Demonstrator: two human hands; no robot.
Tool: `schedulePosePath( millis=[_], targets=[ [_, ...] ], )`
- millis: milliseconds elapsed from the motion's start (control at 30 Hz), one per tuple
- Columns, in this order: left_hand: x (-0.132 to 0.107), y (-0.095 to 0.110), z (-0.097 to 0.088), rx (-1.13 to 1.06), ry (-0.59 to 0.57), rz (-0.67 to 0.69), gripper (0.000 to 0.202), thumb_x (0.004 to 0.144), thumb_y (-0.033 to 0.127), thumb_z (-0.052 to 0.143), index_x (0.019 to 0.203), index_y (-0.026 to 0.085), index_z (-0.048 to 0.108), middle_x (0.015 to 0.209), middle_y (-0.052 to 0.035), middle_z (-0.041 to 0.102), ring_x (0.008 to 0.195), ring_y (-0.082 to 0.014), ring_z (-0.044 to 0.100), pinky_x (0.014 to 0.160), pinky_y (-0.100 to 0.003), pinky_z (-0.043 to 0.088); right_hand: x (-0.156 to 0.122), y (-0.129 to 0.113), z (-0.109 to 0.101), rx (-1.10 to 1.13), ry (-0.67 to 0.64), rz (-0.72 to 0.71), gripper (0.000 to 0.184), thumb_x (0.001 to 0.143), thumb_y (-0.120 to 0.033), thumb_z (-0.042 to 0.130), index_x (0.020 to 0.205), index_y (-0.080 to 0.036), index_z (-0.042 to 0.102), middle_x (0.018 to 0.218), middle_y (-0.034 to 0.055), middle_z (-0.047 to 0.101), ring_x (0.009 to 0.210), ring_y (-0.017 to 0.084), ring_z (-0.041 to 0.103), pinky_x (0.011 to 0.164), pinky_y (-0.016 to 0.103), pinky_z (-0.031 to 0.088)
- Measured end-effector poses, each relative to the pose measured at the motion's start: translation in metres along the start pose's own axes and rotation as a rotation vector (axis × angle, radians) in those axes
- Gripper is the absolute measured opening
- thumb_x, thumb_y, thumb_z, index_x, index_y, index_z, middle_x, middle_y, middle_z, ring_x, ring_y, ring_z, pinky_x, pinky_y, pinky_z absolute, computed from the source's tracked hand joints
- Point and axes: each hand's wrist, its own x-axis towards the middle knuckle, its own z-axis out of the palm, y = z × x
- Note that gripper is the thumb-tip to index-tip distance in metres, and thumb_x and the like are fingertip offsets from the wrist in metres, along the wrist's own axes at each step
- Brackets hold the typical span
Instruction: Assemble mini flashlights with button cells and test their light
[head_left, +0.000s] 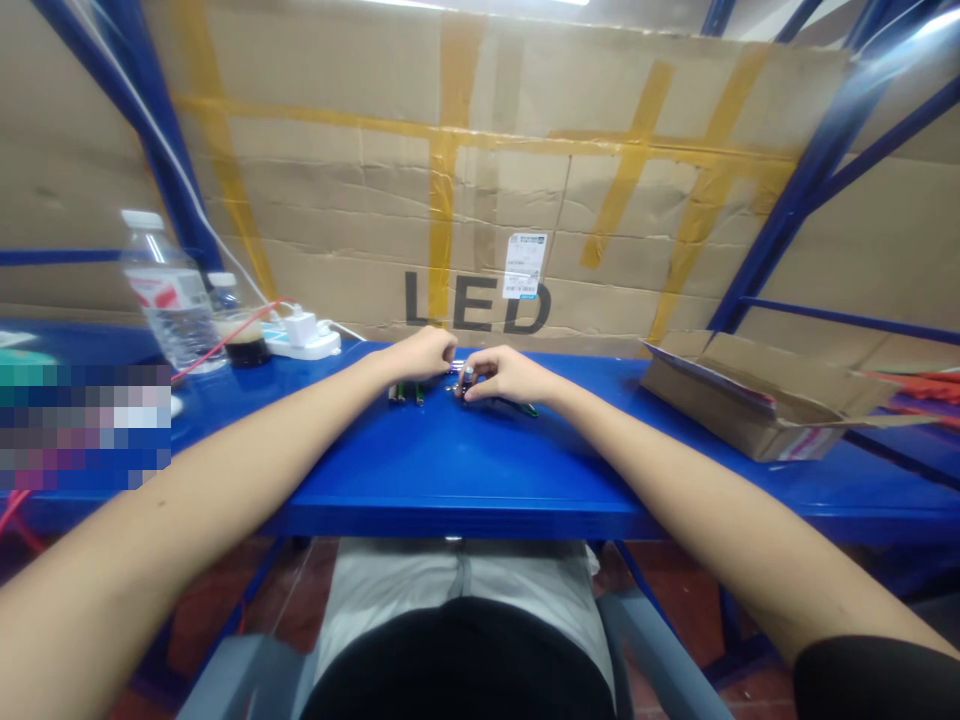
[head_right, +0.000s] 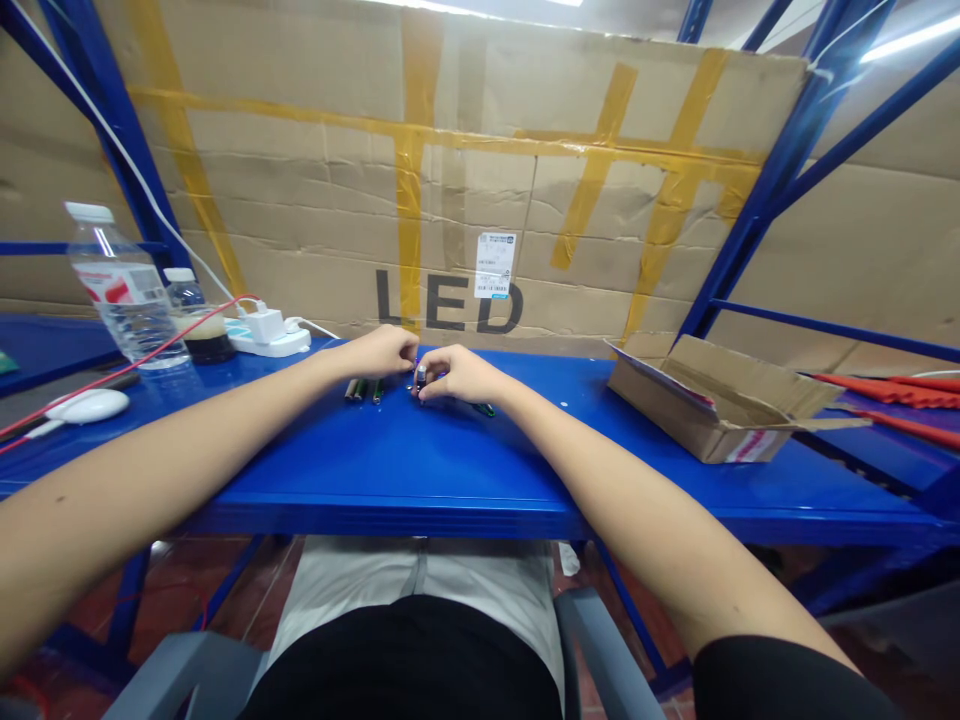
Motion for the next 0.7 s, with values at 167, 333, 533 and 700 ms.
schedulePosePath(
  millis=[167,333,533,700],
  targets=[
    [-0.002,0.005,-0.017,-0.183,0.114,0.064,0.009,0.073,0.017,0.067,0.081,0.017,0.072,0.074,-0.0027,0.072,0.069,-0.0159,0.063,0.065,-0.027,0.046,0.000,0.000,-0.005,-0.023,0.036,-0.004,0.018,0.064,-0.021,0.076,0.079,-0.017,0.067,0.079,0.0017,0.073,0.076,0.017,0.066,0.074,0.030,0.050],
    [-0.009,0.025,-0.027,-0.317,0.268,0.194,0.008,0.077,0.020,0.068,0.081,0.017,0.073,0.078,-0.0030,0.073,0.073,-0.0151,0.064,0.070,-0.028,0.048,0.000,0.002,-0.022,-0.086,0.198,-0.053,0.019,0.062,-0.020,0.076,0.079,-0.016,0.070,0.072,-0.0002,0.069,0.069,0.015,0.062,0.070,0.030,0.049],
    [-0.013,0.041,-0.021,-0.296,0.394,0.389,0.008,0.080,0.024,0.068,0.080,0.017,0.072,0.080,-0.0038,0.071,0.075,-0.0143,0.062,0.069,-0.028,0.048,0.000,0.011,-0.035,-0.069,0.287,-0.051,0.021,0.060,-0.019,0.075,0.081,-0.016,0.072,0.073,0.0000,0.069,0.073,0.016,0.062,0.074,0.033,0.050],
    [-0.012,0.041,-0.018,-0.209,0.412,0.470,0.009,0.081,0.026,0.069,0.080,0.017,0.072,0.080,-0.0045,0.070,0.075,-0.0146,0.062,0.071,-0.028,0.048,0.000,0.012,-0.034,-0.007,0.307,-0.055,0.018,0.059,-0.018,0.075,0.076,-0.015,0.071,0.070,-0.0001,0.068,0.072,0.016,0.062,0.074,0.033,0.050]
  ],
)
